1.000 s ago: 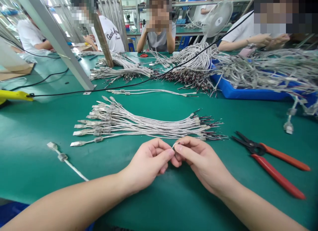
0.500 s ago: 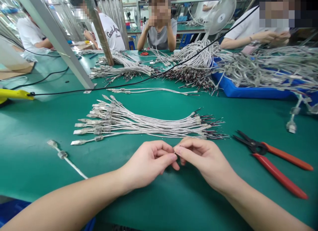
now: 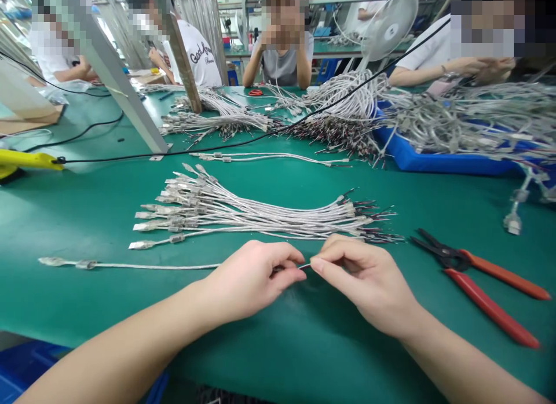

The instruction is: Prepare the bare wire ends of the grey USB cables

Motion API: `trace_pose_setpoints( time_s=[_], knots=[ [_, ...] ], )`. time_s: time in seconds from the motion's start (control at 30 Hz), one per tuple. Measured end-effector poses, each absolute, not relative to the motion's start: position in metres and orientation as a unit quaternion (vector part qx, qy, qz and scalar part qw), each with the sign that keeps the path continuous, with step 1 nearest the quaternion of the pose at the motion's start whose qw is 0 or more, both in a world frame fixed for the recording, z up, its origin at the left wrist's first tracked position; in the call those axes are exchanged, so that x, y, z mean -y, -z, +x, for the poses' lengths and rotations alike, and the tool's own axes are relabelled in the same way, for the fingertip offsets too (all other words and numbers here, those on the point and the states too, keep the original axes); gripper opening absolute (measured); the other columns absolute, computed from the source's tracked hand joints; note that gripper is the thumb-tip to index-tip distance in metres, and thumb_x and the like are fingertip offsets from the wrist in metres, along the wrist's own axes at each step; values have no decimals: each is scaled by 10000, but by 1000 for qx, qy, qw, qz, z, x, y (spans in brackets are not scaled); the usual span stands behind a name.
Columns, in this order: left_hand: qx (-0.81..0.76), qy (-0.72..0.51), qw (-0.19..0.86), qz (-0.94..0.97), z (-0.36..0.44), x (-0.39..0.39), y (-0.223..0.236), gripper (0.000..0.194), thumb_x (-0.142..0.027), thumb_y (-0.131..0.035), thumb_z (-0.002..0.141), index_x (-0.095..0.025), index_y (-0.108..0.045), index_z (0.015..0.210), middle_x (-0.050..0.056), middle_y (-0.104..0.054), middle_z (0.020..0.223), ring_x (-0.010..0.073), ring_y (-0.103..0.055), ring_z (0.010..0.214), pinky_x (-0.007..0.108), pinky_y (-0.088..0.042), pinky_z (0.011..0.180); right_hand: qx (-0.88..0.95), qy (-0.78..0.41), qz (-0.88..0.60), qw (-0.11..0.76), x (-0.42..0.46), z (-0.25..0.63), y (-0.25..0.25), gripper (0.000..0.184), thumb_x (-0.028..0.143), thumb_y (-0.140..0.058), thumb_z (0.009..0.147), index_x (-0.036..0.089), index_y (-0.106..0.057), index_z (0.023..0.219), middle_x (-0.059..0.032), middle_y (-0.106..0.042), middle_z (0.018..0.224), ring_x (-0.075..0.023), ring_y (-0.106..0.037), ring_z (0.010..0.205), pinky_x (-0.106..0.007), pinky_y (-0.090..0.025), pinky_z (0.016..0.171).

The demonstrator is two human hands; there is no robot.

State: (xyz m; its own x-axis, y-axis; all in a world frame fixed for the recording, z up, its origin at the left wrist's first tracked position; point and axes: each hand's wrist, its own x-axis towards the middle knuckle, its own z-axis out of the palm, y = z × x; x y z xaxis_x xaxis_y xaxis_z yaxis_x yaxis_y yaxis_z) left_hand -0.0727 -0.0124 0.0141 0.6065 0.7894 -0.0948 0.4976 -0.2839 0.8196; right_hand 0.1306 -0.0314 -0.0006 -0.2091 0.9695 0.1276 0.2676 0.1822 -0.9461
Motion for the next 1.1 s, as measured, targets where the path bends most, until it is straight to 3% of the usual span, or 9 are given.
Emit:
trace_pose_setpoints(
  time_s=[0.33,0.73,1.1],
  knots=[
    [-425,-238,487,725,-66,15,-1,108,-296,-559,894,-191,-576,875,-10,-660,777,107,-583,671,218,-436,606,462,-591,-508,423,29,123,18,274,396,-729,794,192,-608,658,30,-518,516,-126,-462,503,-272,-355,536],
    [-435,-297,638,562,-59,18,-5,151,-301,-590,869,-155,-600,833,11,-648,782,67,-505,579,198,-417,561,468,-603,-472,441,28,128,13,146,334,-764,794,191,-750,768,14,-584,542,-108,-501,511,-244,-399,531],
    [-419,-307,673,527,-59,14,-11,163,-262,-607,846,-146,-575,736,-38,-548,603,44,-398,516,177,-301,491,450,-650,-419,446,31,124,16,93,268,-797,766,204,-767,826,-7,-662,641,-102,-557,530,-216,-473,511]
  ],
)
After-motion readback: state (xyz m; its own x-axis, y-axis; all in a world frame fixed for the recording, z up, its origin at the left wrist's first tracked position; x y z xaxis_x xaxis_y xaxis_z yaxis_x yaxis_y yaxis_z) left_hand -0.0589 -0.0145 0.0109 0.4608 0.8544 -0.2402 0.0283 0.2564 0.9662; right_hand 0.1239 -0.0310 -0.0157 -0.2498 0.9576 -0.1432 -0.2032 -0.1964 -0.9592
